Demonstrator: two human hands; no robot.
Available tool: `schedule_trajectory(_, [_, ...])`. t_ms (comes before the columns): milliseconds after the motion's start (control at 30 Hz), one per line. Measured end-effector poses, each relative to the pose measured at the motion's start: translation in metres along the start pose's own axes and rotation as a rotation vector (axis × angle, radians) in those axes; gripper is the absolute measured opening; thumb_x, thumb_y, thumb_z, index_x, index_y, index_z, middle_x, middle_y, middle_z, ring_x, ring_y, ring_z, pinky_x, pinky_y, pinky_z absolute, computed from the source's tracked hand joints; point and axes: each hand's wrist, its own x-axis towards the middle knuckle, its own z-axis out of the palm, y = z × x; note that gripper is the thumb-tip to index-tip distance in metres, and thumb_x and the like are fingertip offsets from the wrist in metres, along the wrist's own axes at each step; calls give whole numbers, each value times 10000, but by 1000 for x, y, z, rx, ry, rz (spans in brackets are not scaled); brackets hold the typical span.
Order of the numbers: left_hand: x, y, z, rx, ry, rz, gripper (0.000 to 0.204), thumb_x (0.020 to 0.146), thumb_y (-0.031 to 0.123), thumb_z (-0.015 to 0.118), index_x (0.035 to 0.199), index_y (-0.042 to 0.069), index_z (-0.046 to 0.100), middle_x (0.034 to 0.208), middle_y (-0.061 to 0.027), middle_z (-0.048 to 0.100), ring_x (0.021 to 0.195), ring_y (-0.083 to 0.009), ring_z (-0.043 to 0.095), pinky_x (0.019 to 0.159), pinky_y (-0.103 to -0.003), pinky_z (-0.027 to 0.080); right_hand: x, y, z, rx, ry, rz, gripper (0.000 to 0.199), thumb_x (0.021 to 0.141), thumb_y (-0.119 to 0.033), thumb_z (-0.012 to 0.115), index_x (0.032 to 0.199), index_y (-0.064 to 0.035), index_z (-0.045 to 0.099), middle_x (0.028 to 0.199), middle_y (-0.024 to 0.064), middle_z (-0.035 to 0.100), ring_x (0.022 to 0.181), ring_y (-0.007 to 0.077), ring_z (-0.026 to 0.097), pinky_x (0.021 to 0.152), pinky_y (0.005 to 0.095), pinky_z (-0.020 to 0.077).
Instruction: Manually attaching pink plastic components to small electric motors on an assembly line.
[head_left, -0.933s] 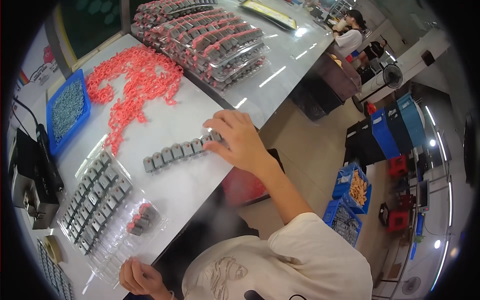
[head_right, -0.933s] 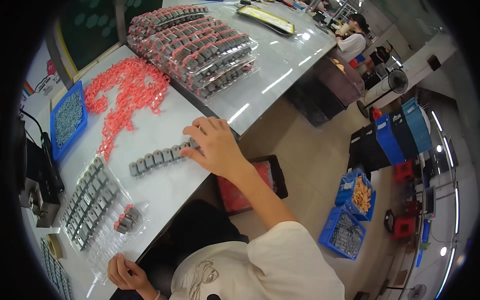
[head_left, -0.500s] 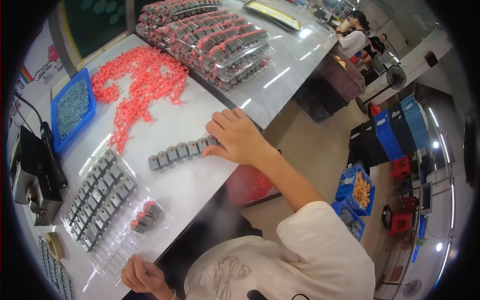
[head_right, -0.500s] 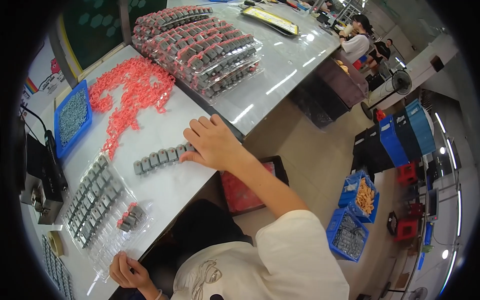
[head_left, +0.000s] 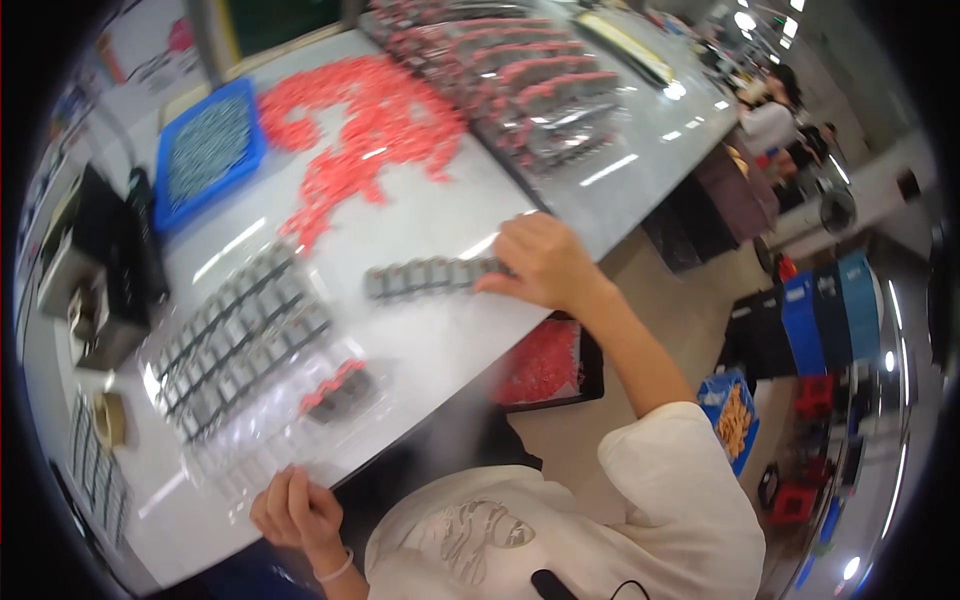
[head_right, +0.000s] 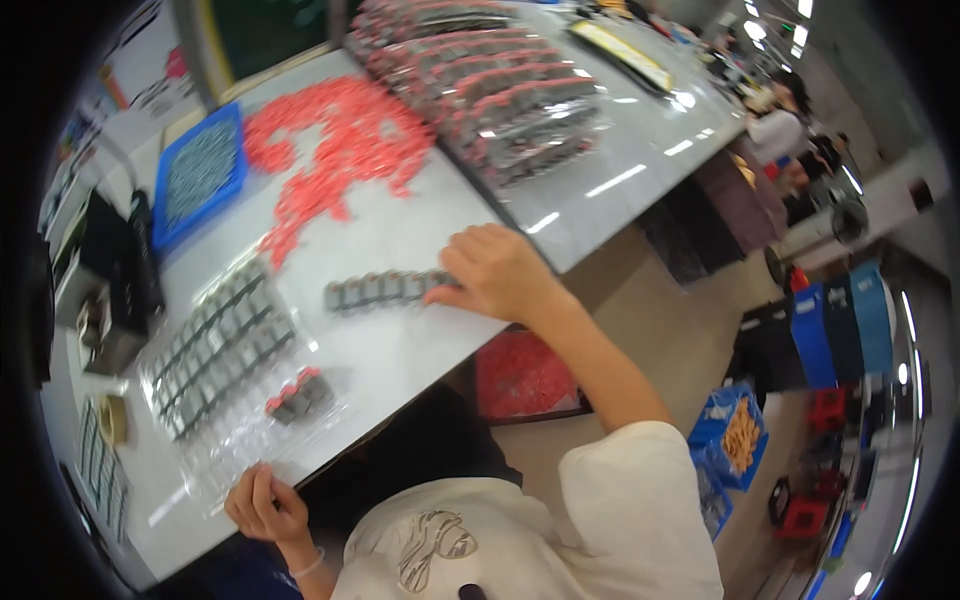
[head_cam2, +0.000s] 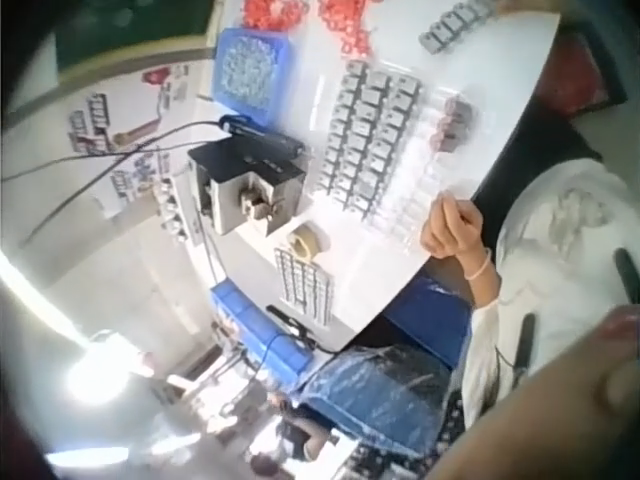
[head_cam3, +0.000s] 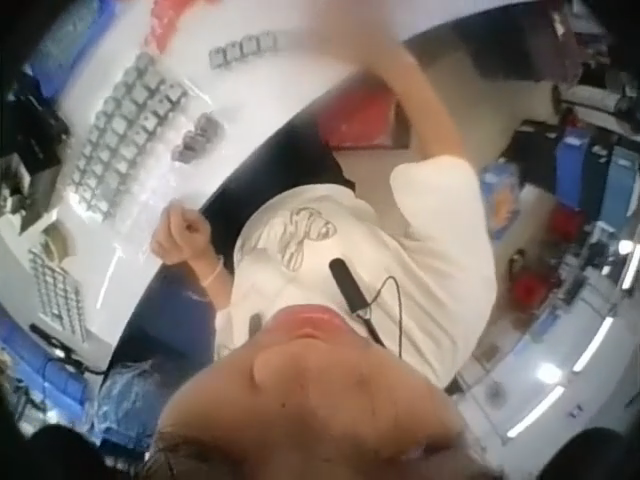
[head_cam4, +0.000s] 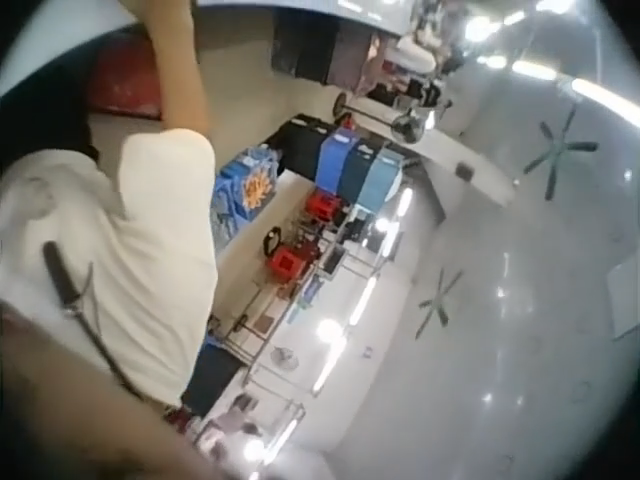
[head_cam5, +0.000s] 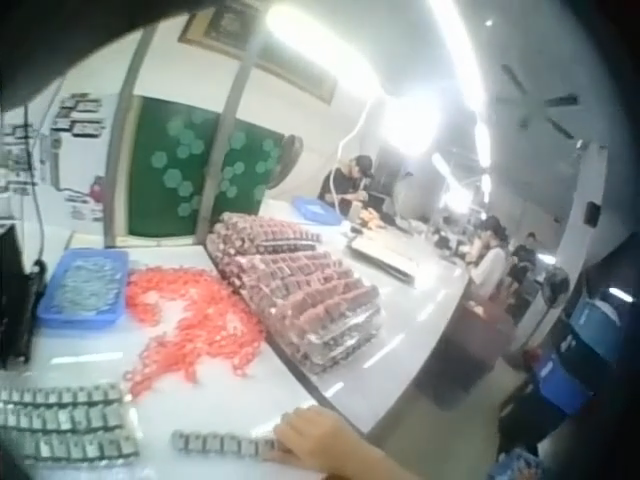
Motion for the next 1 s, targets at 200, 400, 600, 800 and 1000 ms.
schedule_trajectory(200, [10,5,8,-54,16,-39,139,815,77,563,923,124,637,906,-30,651,754,-222,585,693,-331,444,4,5,-10,-20,-106,35,376,796,-389,665,758,-44,521,726,104,508,690,312,510,623,407,407])
schedule_trajectory(400, [7,3,11,-33,73,-40,158,798,81,560,913,151,642,889,5,647,743,-183,576,689,-305,437,47,-41,-1,166,157,234,214,765,17,657,976,-15,634,956,131,614,895,310,579,764,365,470])
schedule_trajectory(600, [4,1,9,-32,86,-35,172,787,79,559,913,159,645,889,12,644,742,-175,575,687,-299,435,107,-117,34,532,-70,38,300,773,30,638,1064,-42,644,1042,108,598,938,287,583,806,354,489])
schedule_trajectory(800, [5,3,11,-34,97,-35,190,775,76,552,914,165,645,898,18,642,759,-161,578,695,-296,433,113,-121,39,504,-136,53,290,765,6,645,1050,-42,624,1058,105,579,989,290,557,814,364,476])
schedule_trajectory(1000, [1,2,10,-27,85,-34,207,763,54,554,915,170,634,904,21,636,783,-159,577,711,-303,435,122,-116,31,650,-245,63,252,728,6,652,968,-35,589,1002,107,560,926,290,533,791,362,457])
